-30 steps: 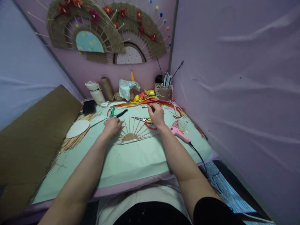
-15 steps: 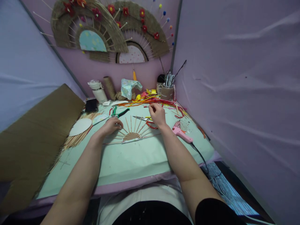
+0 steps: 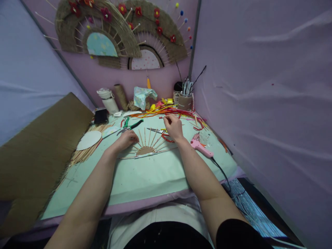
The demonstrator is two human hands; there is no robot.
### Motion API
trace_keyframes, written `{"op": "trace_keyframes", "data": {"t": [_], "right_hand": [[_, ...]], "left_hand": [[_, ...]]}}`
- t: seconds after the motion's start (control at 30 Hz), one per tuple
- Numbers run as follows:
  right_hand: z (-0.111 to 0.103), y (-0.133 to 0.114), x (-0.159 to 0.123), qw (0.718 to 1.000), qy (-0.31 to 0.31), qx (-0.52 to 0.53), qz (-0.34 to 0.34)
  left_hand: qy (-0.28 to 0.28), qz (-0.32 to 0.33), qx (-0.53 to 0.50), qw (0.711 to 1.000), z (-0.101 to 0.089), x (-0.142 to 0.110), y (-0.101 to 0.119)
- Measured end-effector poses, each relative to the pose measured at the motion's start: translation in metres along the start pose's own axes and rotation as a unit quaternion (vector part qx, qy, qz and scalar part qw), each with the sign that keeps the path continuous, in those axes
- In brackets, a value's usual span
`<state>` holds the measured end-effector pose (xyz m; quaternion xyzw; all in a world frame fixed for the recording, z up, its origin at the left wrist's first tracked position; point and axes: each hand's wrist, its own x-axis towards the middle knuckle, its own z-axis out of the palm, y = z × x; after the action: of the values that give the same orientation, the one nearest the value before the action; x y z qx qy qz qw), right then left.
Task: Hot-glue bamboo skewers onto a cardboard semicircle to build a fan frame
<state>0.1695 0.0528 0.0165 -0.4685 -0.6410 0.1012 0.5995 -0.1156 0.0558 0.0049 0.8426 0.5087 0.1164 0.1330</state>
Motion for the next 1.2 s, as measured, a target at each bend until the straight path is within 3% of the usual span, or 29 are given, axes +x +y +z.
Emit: {"op": "trace_keyframes", "data": {"t": [1.2], "right_hand": [[0.001, 0.000, -0.001, 1.000, -0.013, 0.006, 0.001]], "left_hand": [[0.010, 0.035, -0.039, 0.999, 0.006, 0.003, -0.013]]}}
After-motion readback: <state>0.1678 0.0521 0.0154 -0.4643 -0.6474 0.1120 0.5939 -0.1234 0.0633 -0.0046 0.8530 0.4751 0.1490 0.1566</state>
